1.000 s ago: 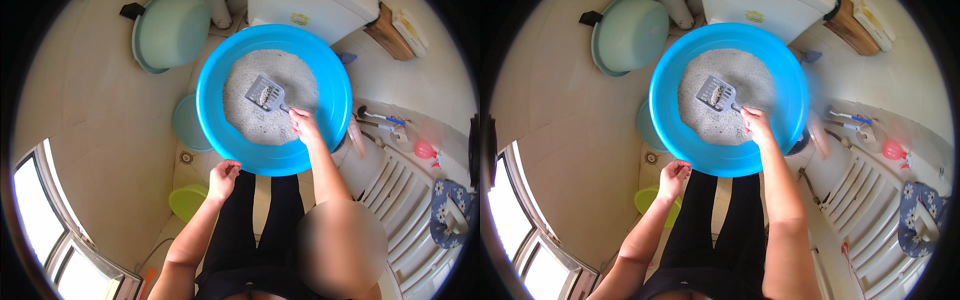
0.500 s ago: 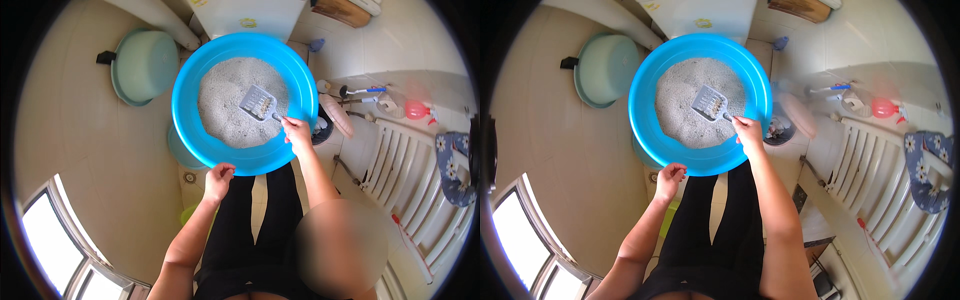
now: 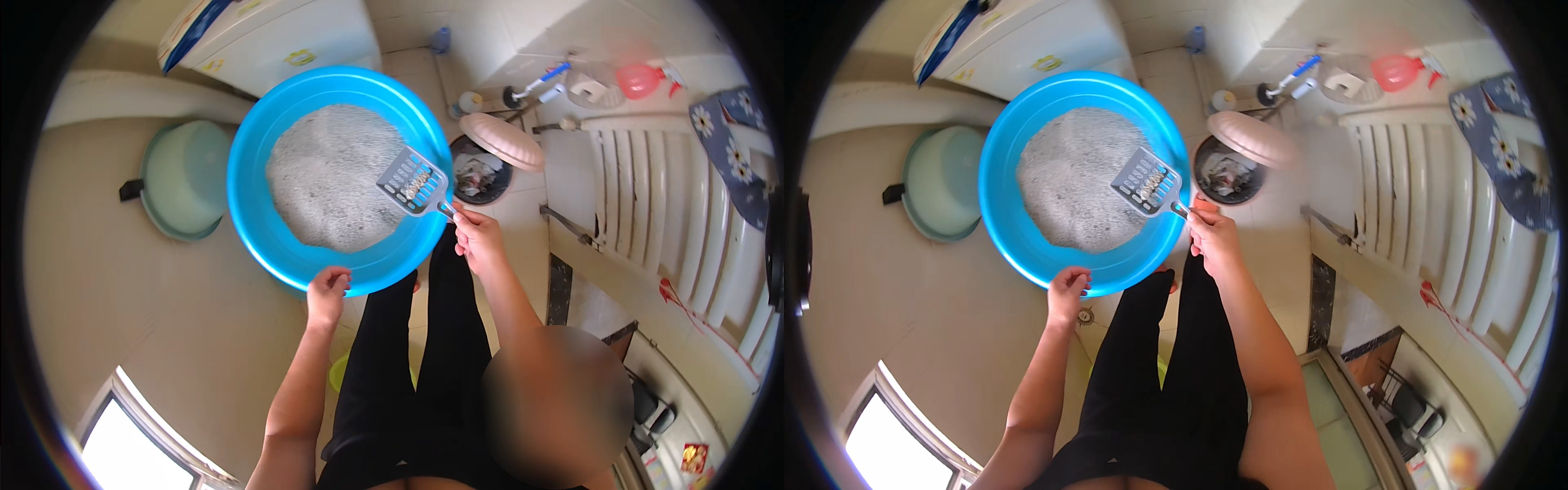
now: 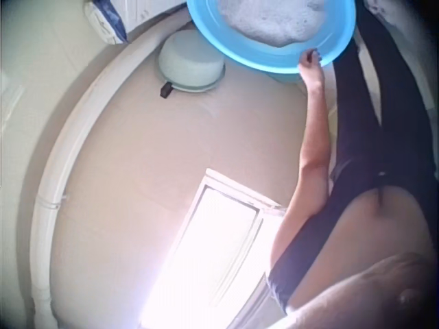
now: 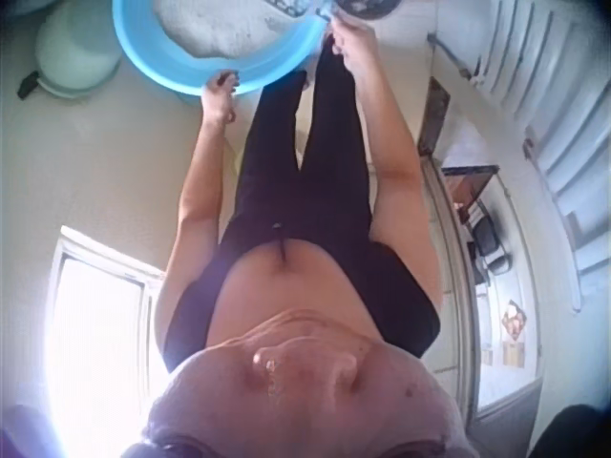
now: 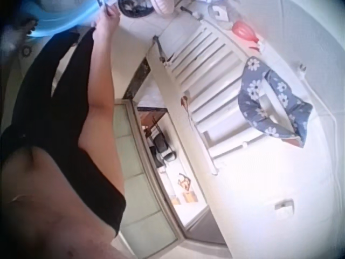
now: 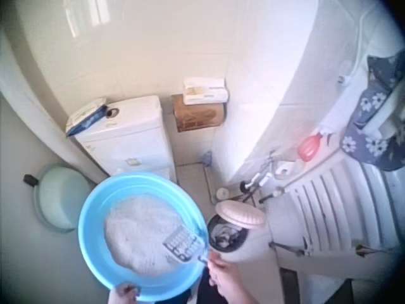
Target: The person uses a plastic scoop to remove clumps from a blue cat litter box and place them in a trash can, then carries the box through the house and mops a tiled floor with a flat mop.
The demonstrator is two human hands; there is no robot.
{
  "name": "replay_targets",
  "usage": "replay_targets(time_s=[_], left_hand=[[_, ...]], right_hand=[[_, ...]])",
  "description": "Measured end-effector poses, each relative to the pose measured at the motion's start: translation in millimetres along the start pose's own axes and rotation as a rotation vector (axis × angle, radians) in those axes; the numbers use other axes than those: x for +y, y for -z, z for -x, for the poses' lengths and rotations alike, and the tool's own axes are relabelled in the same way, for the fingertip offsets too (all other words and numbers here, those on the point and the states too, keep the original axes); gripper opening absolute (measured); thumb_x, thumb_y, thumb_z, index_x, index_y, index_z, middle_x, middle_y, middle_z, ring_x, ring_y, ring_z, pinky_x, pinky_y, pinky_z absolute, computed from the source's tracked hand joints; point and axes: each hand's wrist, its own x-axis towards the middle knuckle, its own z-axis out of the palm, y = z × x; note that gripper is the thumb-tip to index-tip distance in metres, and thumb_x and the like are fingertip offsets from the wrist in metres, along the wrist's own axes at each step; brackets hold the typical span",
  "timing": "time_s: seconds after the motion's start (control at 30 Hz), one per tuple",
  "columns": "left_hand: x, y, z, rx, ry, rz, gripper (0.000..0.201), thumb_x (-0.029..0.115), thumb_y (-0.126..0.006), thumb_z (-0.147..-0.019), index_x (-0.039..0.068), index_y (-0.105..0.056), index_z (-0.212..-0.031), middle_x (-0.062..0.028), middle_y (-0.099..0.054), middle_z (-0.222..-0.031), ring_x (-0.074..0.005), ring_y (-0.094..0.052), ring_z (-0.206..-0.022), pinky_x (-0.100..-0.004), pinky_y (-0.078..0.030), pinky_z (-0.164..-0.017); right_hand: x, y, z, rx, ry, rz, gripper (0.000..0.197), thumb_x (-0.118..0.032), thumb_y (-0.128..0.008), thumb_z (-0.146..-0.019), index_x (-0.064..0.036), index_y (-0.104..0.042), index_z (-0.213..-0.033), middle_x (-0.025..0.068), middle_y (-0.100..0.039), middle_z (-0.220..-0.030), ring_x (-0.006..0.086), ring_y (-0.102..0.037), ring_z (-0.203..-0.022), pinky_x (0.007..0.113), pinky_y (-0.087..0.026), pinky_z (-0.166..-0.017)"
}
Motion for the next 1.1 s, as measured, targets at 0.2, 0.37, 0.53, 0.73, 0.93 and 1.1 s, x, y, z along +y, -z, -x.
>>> replay_targets(time_s=[0.2,0.37,0.53,0.73,0.93,1.1], left_hand=[[0,5,-7,0.034,-0.036,-0.013,0.011,0.003,-0.052,-0.084,0.000,-0.062,-0.088,-0.0048,-0.062,-0.078,-0.0105,-0.057,-0.067,-0.0239,-0.046,-0.059],[-2,6,-10,0.059,-0.017,-0.010,0.010,0.003,-0.053,-0.084,0.000,-0.061,-0.087,-0.0043,-0.061,-0.076,-0.0106,-0.056,-0.065,-0.0237,-0.046,-0.058],[-3,1,-18,0.053,-0.007,-0.018,0.011,0.003,-0.052,-0.085,0.000,-0.061,-0.089,-0.0043,-0.060,-0.078,-0.0108,-0.056,-0.067,-0.0235,-0.046,-0.061],[4,8,-16,0.108,-0.035,0.010,0.010,0.002,-0.052,-0.085,-0.001,-0.061,-0.089,-0.0053,-0.060,-0.078,-0.0103,-0.055,-0.068,-0.0233,-0.045,-0.062],[-9,31,-11,0.308,0.034,0.048,0.013,0.005,-0.051,-0.084,0.000,-0.062,-0.090,-0.0037,-0.062,-0.079,-0.0094,-0.057,-0.067,-0.0231,-0.046,-0.057],[-31,50,-4,0.355,0.051,0.170,0.013,0.005,-0.051,-0.085,0.000,-0.062,-0.090,-0.0035,-0.061,-0.078,-0.0097,-0.056,-0.066,-0.0228,-0.046,-0.058]], right_hand=[[-21,62,40,0.224,-0.014,-0.074,0.019,-0.018,-0.056,-0.089,-0.0039,-0.064,-0.099,-0.0073,-0.036,-0.053,0.0046,-0.033,-0.044,0.022,-0.032,-0.042],[3,117,-4,0.462,-0.051,0.047,0.021,-0.018,-0.058,-0.087,-0.0042,-0.063,-0.102,-0.0069,-0.040,-0.055,0.0063,-0.040,-0.047,0.023,-0.037,-0.044],[50,160,-130,0.730,0.485,1.237,0.017,-0.016,-0.058,-0.080,-0.0066,-0.068,-0.090,0.0092,-0.064,-0.070,0.0281,-0.063,-0.064,0.039,-0.051,-0.057],[47,162,-175,0.921,0.279,1.329,0.015,-0.018,-0.055,-0.078,-0.0086,-0.066,-0.081,0.0124,-0.064,-0.077,0.0301,-0.063,-0.070,0.041,-0.050,-0.063],[33,150,-68,0.613,-0.132,0.054,0.014,-0.024,-0.062,-0.081,-0.0141,-0.054,-0.073,-0.0051,-0.032,-0.050,0.0092,-0.029,-0.042,0.027,-0.028,-0.040],[-23,65,42,0.410,-0.113,0.097,0.009,-0.015,-0.061,-0.082,-0.0096,-0.062,-0.088,-0.0030,-0.039,-0.052,0.0069,-0.033,-0.043,0.026,-0.033,-0.043]])
